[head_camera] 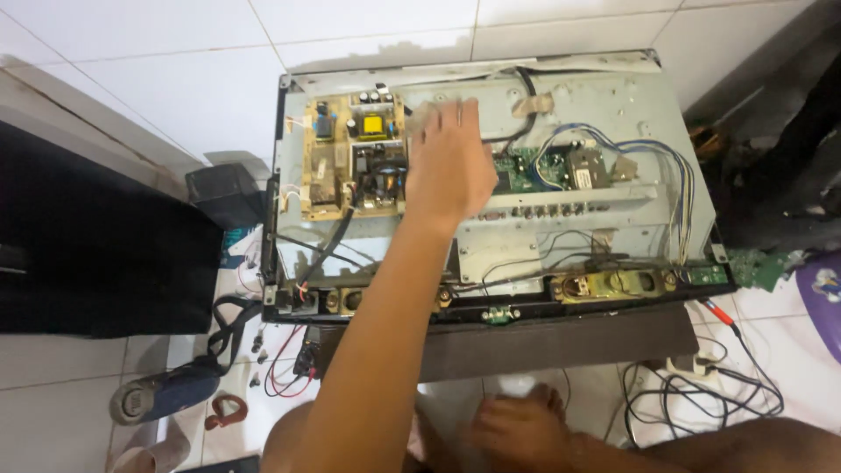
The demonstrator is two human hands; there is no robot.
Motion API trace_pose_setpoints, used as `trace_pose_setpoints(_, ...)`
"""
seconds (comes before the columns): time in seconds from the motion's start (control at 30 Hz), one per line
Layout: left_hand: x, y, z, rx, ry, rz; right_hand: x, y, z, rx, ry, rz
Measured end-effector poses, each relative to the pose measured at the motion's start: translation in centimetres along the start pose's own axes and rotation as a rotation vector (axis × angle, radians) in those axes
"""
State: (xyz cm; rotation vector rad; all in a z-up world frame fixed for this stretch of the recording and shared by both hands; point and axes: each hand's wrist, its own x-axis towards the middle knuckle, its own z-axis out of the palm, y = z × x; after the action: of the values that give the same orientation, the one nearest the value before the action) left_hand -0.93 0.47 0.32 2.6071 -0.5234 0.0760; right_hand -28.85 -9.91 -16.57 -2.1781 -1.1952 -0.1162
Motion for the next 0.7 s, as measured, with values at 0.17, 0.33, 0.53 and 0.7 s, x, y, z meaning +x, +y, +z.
trace_pose_setpoints(0.17,0.3,-1.2,1.7,0.059,0.046,0.082,2.1,4.0,-13.5,-0.605,0.127,0.533)
trace_pose_setpoints(0.33,-0.2,-0.7,0.4,0.072,-0.031,0.037,7.3,8.9,-18.3,-0.61,0.36,0.379)
trace_pose_setpoints(0.53,0.7,0.0,0.2,0.187,-0.173,-0.002,8.8,6.6,-19.8,-0.556,0.304,0.352)
trace_pose_setpoints(0.7,0.8,-0.7,1.9,0.14,-0.117,-0.025,8.5,6.4,-19.1,-0.634,0.225,0.37)
